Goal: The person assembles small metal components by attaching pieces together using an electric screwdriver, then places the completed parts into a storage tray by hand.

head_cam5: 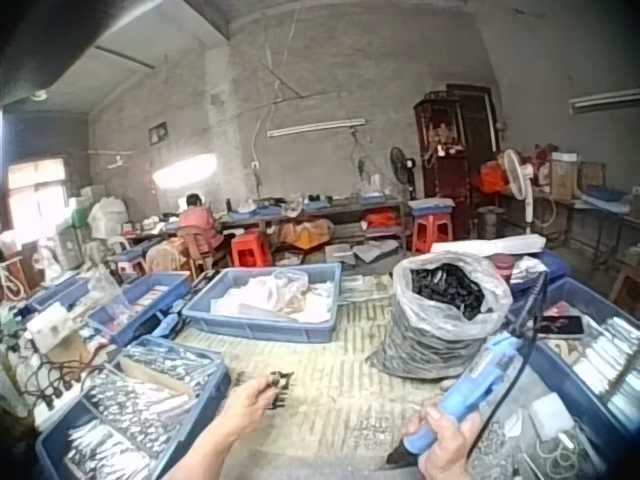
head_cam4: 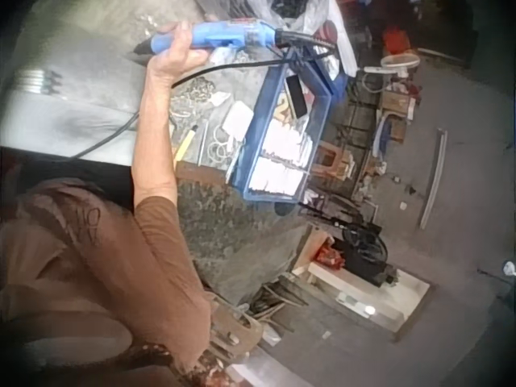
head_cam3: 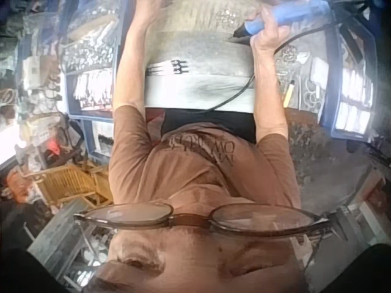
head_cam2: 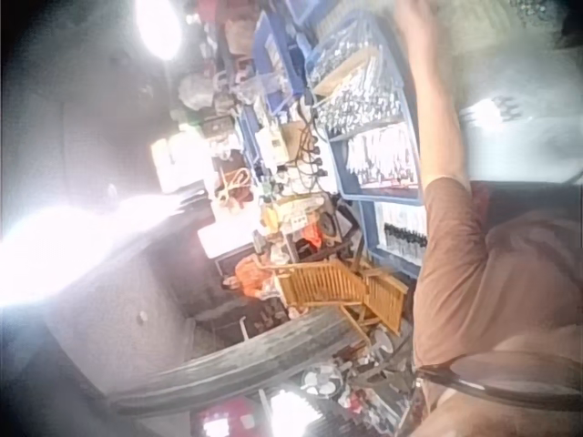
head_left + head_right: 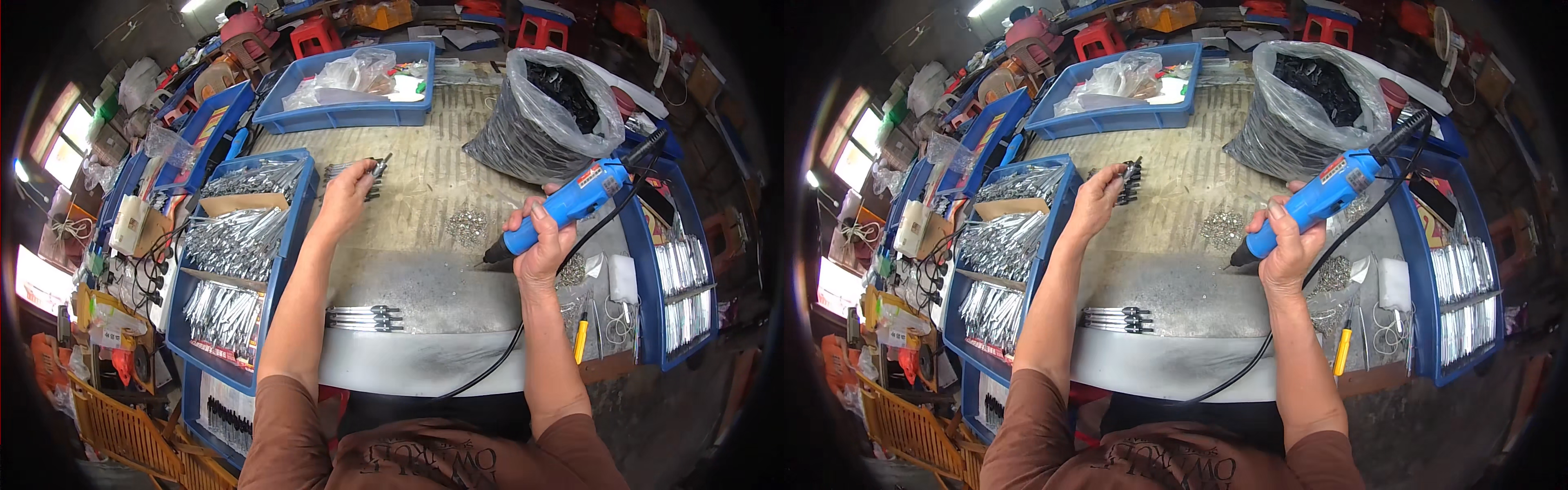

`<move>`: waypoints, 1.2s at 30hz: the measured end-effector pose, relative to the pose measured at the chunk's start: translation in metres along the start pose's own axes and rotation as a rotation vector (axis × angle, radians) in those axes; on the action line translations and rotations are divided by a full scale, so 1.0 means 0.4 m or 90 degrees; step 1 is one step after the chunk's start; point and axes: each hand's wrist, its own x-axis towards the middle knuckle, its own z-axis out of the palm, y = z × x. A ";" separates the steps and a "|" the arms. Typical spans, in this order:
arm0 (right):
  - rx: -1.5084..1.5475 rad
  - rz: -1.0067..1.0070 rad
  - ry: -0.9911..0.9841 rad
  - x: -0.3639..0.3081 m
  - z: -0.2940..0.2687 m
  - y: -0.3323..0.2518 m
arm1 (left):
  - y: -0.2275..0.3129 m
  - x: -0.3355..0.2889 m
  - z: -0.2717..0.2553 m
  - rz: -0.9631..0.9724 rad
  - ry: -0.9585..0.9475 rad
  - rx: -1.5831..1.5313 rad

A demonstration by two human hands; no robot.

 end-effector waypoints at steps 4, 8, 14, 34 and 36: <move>0.004 -0.006 -0.001 0.003 -0.002 -0.003 | 0.057 -0.046 0.016 0.145 0.016 0.083; 0.018 -0.007 0.001 0.003 0.000 -0.004 | 0.089 -0.077 0.025 0.201 0.021 0.129; 0.028 -0.012 0.002 0.003 0.002 -0.009 | 0.123 -0.120 0.033 0.212 0.009 0.132; 0.037 -0.012 0.007 0.007 0.000 -0.005 | 0.188 -0.172 0.044 0.144 -0.180 0.155; 0.038 -0.011 -0.001 0.008 -0.002 -0.003 | 0.189 -0.174 0.043 0.135 -0.188 0.158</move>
